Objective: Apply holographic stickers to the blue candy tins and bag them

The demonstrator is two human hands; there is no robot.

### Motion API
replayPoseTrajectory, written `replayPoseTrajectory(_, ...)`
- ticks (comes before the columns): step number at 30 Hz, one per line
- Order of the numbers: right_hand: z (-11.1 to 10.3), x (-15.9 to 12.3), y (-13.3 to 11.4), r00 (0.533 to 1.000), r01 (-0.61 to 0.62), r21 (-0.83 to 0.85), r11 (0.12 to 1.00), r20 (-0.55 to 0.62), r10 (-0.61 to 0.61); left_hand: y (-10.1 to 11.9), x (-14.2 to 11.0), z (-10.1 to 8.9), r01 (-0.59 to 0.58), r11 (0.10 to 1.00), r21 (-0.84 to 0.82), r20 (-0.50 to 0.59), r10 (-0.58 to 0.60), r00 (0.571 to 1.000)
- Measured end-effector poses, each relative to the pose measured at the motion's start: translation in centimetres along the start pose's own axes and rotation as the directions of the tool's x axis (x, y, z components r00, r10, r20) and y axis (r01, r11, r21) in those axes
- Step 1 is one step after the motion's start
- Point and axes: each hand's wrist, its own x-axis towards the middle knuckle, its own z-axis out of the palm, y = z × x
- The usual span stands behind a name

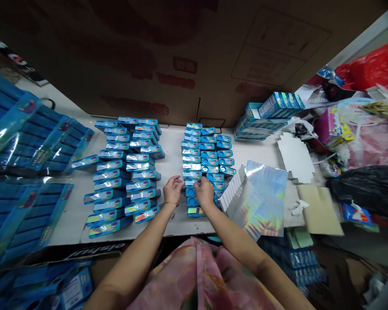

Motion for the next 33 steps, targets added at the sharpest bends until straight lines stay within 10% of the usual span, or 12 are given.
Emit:
replayPoseTrajectory(4,-0.8,-1.1,0.6,0.964,0.266,-0.281,0.922,0.101,-0.248,0.0,-0.5,-0.1,-0.137,0.968,0.212,-0.034,0.148,0.988)
replayPoseTrajectory(9,-1.9,-1.5,0.0,0.896,0.431,-0.444,0.785,0.311,-0.316,-1.0,-1.0,-0.3,-0.269,0.896,0.353,0.189,0.213,0.958)
replayPoseTrajectory(14,-5.7,-2.3,2.1,0.865,0.502,-0.262,0.824,0.145,-0.481,1.7,-1.9,-0.2,-0.318,0.856,0.407,0.084,0.311,0.947)
replayPoseTrajectory(17,-8.5,-2.8,6.5,0.872,0.47,-0.052,0.881,-0.129,-0.473,5.7,-2.4,3.0,-0.487,0.801,0.348,0.23,0.431,0.872)
replayPoseTrajectory(22,-11.5,-3.1,13.4,0.908,0.353,0.206,0.913,-0.311,-0.281,10.8,-2.7,13.8,-0.66,0.607,0.443,0.584,0.363,0.726)
replayPoseTrajectory(27,-12.8,-3.0,16.6,0.909,0.326,0.273,0.905,-0.354,-0.221,10.7,-2.0,21.7,-0.657,0.427,0.621,0.615,0.254,0.746)
replayPoseTrajectory(33,-14.5,-0.7,17.7,0.869,0.385,0.129,0.914,-0.384,-0.312,9.7,-2.3,22.2,-0.588,0.523,0.617,0.533,0.272,0.801)
